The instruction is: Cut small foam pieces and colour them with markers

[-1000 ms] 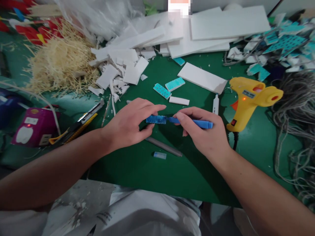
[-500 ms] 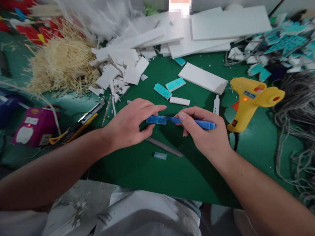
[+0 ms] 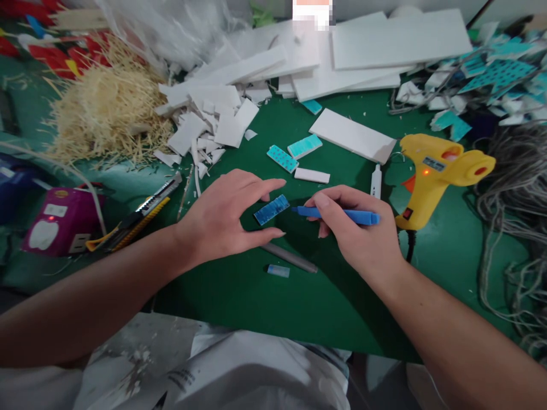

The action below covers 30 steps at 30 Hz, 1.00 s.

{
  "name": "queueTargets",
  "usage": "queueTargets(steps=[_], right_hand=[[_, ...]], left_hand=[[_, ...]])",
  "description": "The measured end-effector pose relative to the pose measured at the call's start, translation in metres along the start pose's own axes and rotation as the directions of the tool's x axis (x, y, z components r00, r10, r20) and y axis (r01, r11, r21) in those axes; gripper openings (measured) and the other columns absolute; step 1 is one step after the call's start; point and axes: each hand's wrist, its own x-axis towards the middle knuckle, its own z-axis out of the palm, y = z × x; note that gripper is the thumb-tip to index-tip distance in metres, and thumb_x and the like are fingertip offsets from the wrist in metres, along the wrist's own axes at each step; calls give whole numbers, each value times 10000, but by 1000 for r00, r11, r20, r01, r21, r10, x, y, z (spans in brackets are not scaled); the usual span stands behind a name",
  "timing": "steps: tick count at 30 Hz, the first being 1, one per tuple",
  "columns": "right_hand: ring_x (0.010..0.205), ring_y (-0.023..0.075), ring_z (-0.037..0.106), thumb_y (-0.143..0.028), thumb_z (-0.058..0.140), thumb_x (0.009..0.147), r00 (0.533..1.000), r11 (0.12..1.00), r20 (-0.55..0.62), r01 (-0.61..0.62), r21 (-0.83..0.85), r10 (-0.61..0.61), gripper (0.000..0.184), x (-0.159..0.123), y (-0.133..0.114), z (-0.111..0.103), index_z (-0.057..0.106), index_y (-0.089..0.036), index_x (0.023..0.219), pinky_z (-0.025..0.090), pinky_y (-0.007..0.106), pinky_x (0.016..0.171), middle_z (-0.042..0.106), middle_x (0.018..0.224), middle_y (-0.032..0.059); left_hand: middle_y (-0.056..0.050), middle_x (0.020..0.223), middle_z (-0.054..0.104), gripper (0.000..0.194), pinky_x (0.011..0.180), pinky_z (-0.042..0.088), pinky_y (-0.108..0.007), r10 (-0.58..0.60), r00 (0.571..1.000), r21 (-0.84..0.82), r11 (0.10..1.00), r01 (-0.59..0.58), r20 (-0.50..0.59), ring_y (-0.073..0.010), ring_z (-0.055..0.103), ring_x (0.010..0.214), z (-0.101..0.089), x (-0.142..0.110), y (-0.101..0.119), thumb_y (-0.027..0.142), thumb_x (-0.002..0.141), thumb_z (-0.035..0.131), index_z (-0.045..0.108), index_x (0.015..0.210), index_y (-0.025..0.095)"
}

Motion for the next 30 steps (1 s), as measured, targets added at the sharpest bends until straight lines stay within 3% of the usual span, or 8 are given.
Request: queueTargets(steps=[3,5,9,13,16,20,30], right_hand=[[488,150,601,-367,720,917,1000,1000,11,14,12,-14,200,0,3,-1,765,-303,733,488,300,486,662,566,-23],[492,156,607,-377,723,918,1000,1000,16,21,14,-22,200,0,4,-1,766,-307,735,498,306,492,662,566,-22],[502,156,615,-369,716,912,999,1000,20,25,-17,-25,191,0,4,-3,774,-292,748,498,298,491,645,546,-21],[499,136,608,-350,705,906,999,999,34,33,-22,-32,191,0,2,-3,779,-267,750,487,272,496,646,546,-21],[492,130,603,-360,718,900,999,999,32,38,-14,-38,191,0,2,-2,775,-264,746,490,264,501,650,544,-23],[470,127,589,-432,750,888,999,999,8,54,-5,-54,228,1,2,-1,763,-262,738,494,272,488,663,565,-23],[483,130,604,-360,754,885,998,998,-12,60,-3,-60,128,2,5,-1,776,-281,788,517,286,497,722,658,-8]], left_hand=[[-156,1350,661,548,1140,468,-484,109,993,-118,987,-113,-34,-299,586,1300,-2,0,0,196,908,609,521,1442,110],[-164,1442,621,657,1214,423,-497,181,983,-183,966,-183,-30,-287,547,1384,-3,0,0,69,821,553,483,1473,113],[-142,1475,608,795,1203,455,-503,187,981,-227,959,-169,56,-278,529,1424,-4,1,-3,-7,735,504,451,1509,166],[-157,1444,615,738,1190,466,-502,154,985,-200,970,-136,81,-293,550,1392,-5,2,-7,18,779,528,478,1502,157],[-173,1440,610,628,1200,445,-514,125,991,-174,978,-115,48,-310,543,1388,-4,2,-10,128,880,598,485,1498,144],[-190,1473,579,680,1205,422,-518,80,996,-131,989,-74,35,-330,517,1402,-4,1,-13,270,892,697,465,1511,115],[-164,1386,627,619,1170,419,-475,75,995,-59,996,-71,68,-312,546,1347,-4,2,-9,272,925,645,474,1501,123]])
